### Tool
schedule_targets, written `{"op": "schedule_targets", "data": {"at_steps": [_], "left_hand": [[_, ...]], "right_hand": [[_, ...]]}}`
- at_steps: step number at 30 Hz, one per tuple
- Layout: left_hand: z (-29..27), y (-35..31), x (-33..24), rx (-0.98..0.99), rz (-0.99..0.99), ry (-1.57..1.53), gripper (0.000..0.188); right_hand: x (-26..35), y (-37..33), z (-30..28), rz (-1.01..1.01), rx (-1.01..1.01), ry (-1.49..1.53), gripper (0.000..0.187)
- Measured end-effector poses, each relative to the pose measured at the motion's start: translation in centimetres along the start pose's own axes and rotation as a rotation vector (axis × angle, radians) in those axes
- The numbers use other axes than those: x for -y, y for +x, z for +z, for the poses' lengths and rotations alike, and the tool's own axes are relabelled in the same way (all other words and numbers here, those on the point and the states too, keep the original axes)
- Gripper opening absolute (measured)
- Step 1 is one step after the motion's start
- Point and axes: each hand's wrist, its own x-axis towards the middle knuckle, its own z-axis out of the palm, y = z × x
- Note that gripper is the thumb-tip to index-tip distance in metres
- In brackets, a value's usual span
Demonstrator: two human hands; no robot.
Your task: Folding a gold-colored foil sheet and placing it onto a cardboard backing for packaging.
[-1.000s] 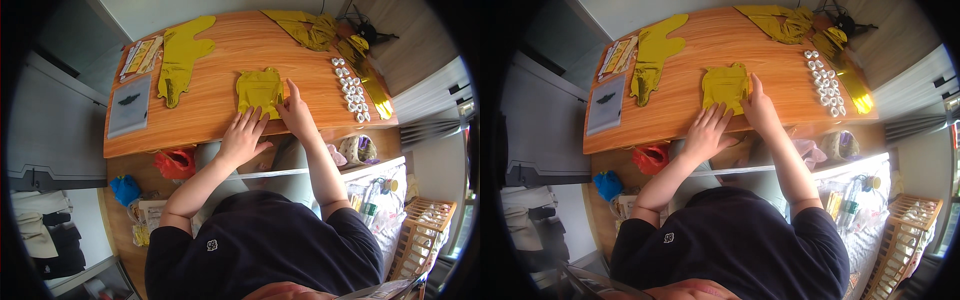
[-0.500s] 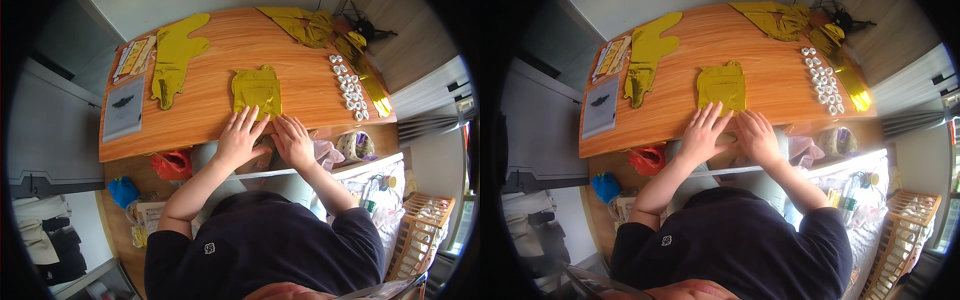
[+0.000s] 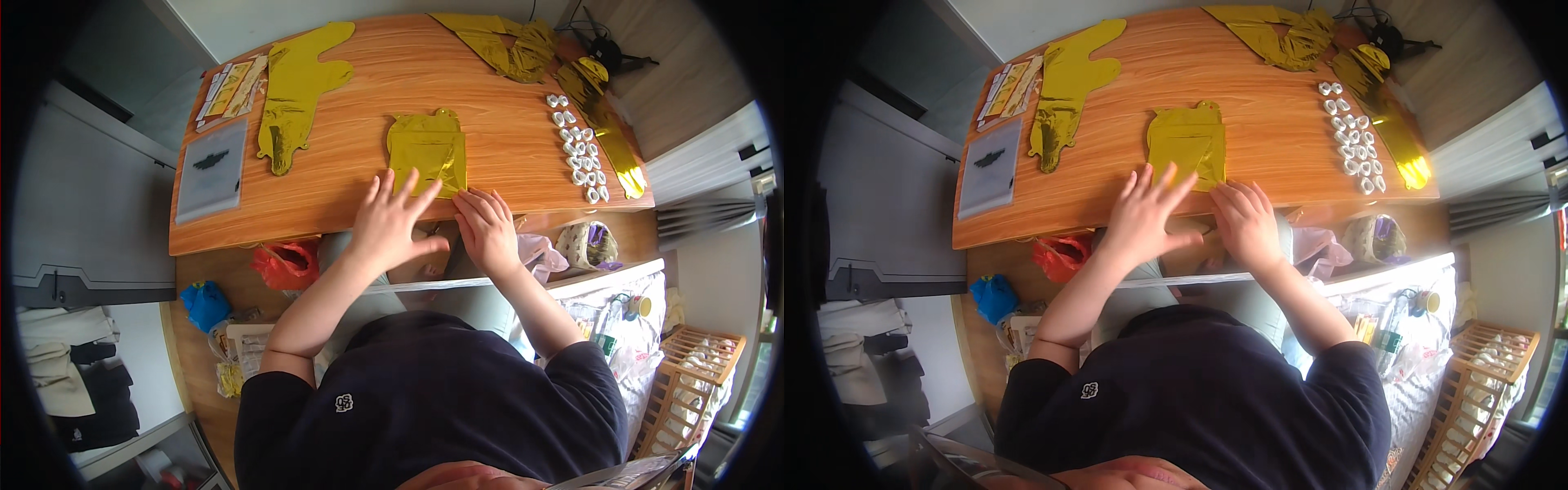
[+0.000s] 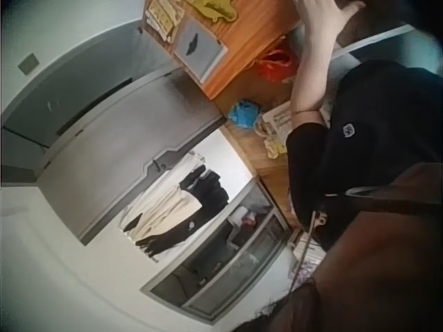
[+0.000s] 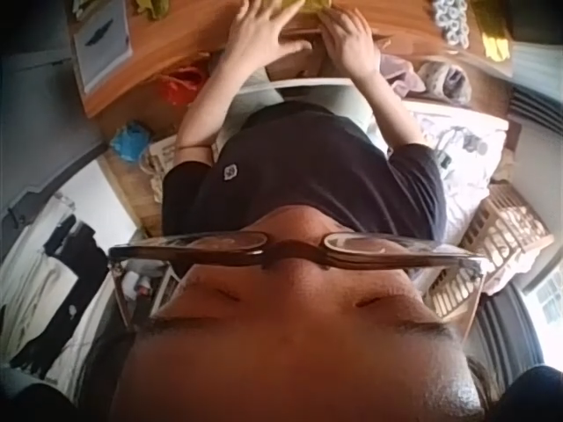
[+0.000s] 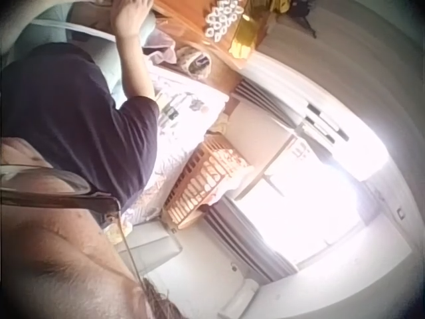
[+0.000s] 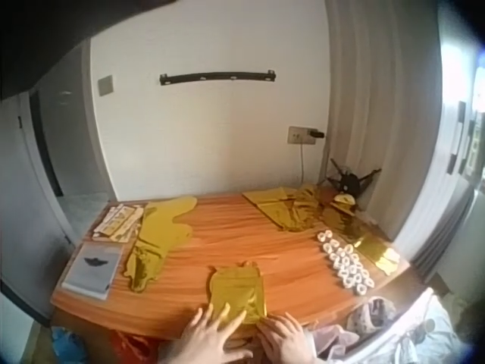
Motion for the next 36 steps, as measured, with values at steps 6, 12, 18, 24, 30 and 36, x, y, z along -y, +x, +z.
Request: {"op": "schedule_targets", "data": {"at_steps": [6, 12, 18, 24, 30, 36], "left_hand": [[-0.1, 6.1, 1.5, -0.005, -0.265, -0.064, 0.061], [4.1, 7.9, 2.8, 0.121, 0.056, 0.006, 0.060], [4.5, 7.7, 3.0, 0.155, 0.030, 0.027, 0.064], [4.2, 7.9, 2.8, 0.160, 0.027, 0.020, 0.071], [4.1, 7.7, 2.6, 0.164, 0.011, 0.028, 0.073], [3.9, 7.7, 2.5, 0.184, 0.005, 0.025, 0.074]], "right_hand": [[0.0, 0.7, -0.5, -0.001, 0.008, 0.027, 0.028], [-0.5, 1.1, -1.1, -0.021, 0.014, 0.087, 0.026], [-3.0, 1.5, -2.9, 0.088, 0.036, 0.256, 0.026], [-4.1, 2.2, -3.9, -0.112, 0.104, -0.039, 0.034], [-5.6, 3.4, -5.1, -0.288, 0.241, -0.011, 0.035], [-5.9, 3.4, -4.6, -0.306, 0.207, 0.155, 0.034]]}}
